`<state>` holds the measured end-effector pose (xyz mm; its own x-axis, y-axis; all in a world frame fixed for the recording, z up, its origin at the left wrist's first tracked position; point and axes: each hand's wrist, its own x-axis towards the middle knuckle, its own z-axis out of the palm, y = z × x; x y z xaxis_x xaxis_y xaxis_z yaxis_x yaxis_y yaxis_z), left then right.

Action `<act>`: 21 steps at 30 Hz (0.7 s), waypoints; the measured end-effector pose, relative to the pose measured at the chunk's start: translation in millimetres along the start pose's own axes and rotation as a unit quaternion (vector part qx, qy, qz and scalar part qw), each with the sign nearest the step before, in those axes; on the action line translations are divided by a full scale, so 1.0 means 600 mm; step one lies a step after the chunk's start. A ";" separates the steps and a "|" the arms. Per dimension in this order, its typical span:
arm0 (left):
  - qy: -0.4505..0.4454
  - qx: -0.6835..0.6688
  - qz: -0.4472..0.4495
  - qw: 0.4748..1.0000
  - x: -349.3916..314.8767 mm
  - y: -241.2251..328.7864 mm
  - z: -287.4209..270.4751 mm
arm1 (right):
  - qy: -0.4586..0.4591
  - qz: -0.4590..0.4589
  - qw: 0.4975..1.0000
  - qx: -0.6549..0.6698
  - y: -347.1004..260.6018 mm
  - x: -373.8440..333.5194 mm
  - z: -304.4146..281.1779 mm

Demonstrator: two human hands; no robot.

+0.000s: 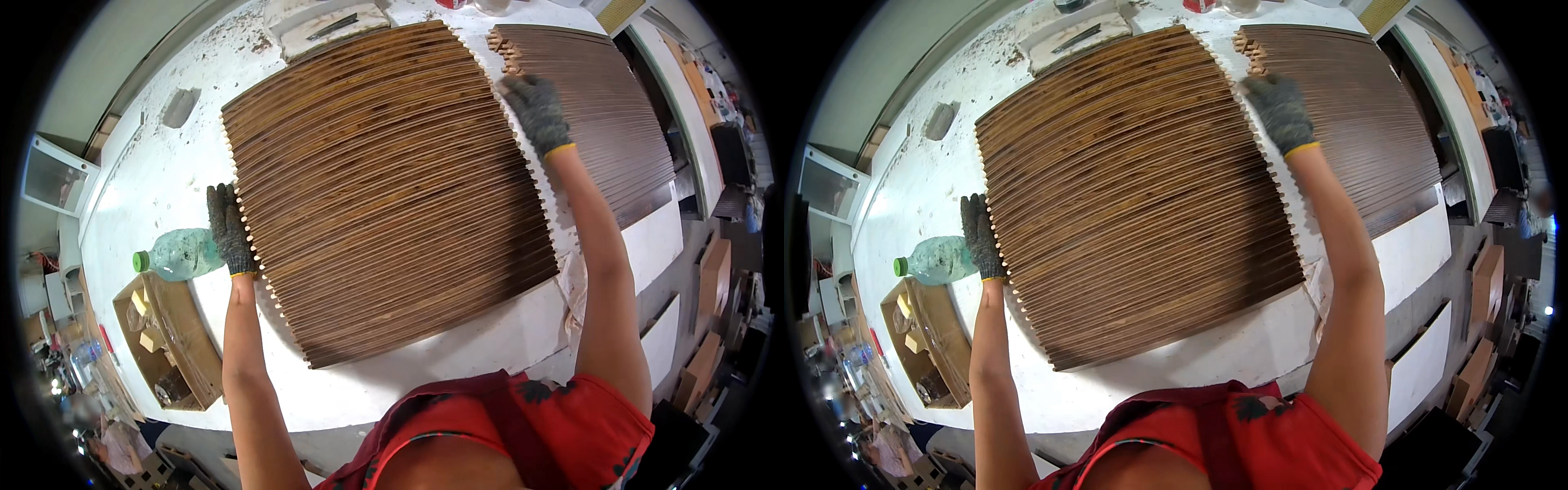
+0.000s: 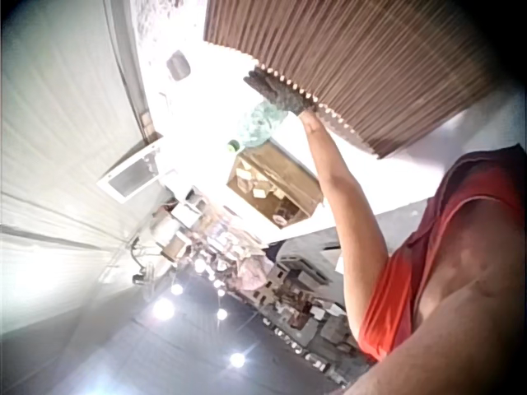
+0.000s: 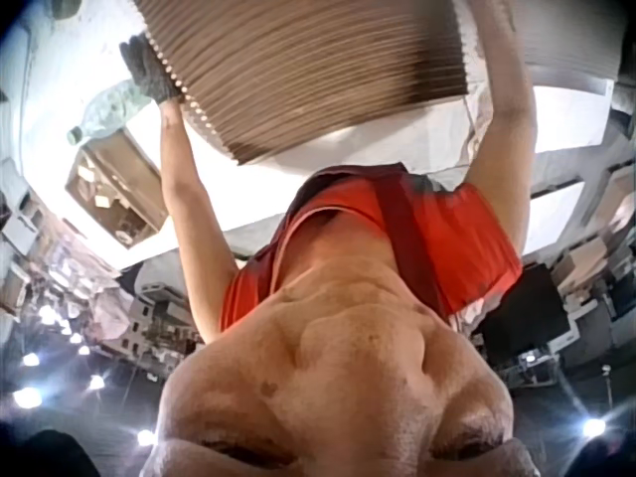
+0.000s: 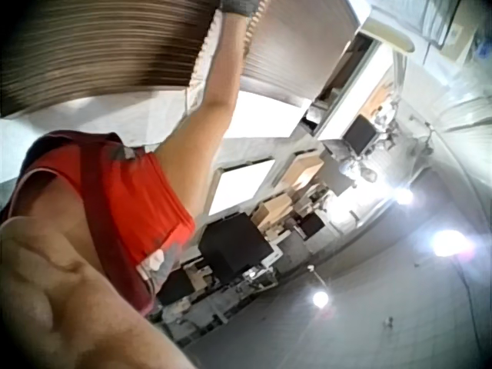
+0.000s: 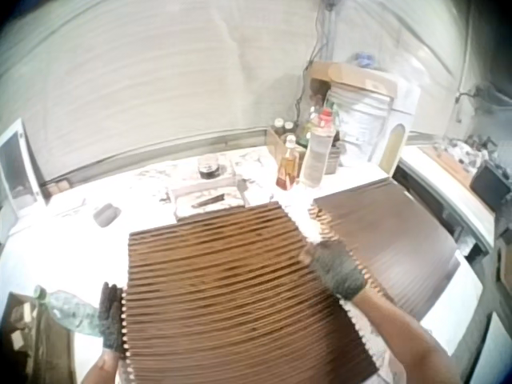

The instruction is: The person is staining a large set of flexible wooden slats using a cloth and liquid from a bottle. They apply the liquid to the cloth, wipe it across the slats, and then flip sections to ensure even coverage.

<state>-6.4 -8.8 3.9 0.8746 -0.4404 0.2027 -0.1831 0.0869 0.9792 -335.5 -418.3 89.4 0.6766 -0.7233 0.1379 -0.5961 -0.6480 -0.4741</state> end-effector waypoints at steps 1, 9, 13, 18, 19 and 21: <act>-0.018 -0.008 0.000 1.000 0.006 -0.008 0.005 | 0.100 -0.057 0.983 -0.140 0.082 0.013 0.002; -0.011 -0.022 -0.009 1.000 0.000 -0.009 -0.014 | -0.007 -0.394 0.919 -0.012 -0.110 -0.159 0.071; -0.017 -0.014 -0.008 1.000 0.002 -0.005 -0.008 | -0.018 -0.065 0.993 0.100 -0.020 -0.057 0.018; -0.032 -0.022 0.010 0.999 0.009 -0.015 -0.014 | 0.008 -0.229 0.972 0.056 -0.074 -0.074 0.033; -0.033 -0.025 0.007 0.999 0.007 -0.012 -0.009 | -0.018 -0.319 0.948 0.008 -0.107 -0.101 0.069; -0.024 -0.055 -0.009 0.998 0.002 -0.008 -0.013 | -0.033 -0.484 0.875 0.003 -0.187 -0.186 0.127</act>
<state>-1.2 -3.0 -0.6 0.8540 -0.4852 0.1877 -0.1149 0.1761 0.9777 -311.1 -246.4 60.9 0.8868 0.1778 0.4266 0.2710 -0.9477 -0.1684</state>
